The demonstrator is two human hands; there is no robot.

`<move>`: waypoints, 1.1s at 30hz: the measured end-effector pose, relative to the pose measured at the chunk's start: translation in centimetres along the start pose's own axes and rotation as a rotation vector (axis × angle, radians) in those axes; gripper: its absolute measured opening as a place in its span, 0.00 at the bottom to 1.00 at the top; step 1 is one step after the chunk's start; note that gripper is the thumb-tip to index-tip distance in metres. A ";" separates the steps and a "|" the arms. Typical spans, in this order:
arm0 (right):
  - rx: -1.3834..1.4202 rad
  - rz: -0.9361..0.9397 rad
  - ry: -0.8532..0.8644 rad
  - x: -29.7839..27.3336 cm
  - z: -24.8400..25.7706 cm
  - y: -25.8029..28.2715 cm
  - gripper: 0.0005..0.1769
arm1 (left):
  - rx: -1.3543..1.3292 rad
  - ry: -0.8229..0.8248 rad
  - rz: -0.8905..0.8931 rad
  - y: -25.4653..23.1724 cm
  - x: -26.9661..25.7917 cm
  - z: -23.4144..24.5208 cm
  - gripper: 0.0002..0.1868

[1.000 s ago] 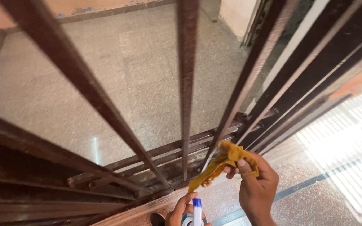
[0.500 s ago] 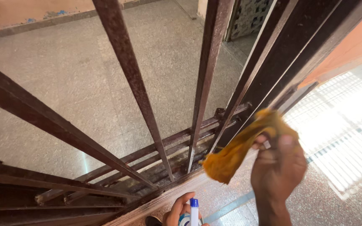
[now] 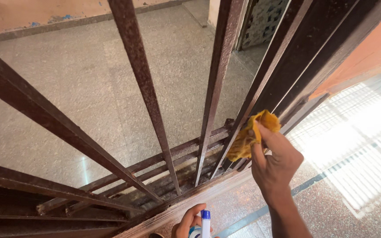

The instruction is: The person wipes the vertical bars of a brown metal gate using a yellow cloth while holding a spray bottle in the other hand.

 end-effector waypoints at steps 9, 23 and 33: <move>0.281 -0.082 0.122 0.8 -0.5 -1.3 0.12 | -0.010 0.060 0.028 1.4 1.0 -1.2 0.41; 0.796 -0.272 0.046 -0.9 0.3 -0.6 0.12 | -0.060 0.058 0.069 1.5 0.2 -0.5 0.40; 0.243 0.098 -0.177 -1.9 -1.4 0.6 0.06 | -0.093 0.033 -0.032 4.3 -0.7 -0.5 0.41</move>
Point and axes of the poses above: each hand's wrist, its own x-axis towards the middle knuckle, its own z-axis out of the back of the hand, y = z × x, the point moved 2 cm from there along x, towards the middle knuckle, and after that the axes turned 1 degree about y, right-handed, at the moved point
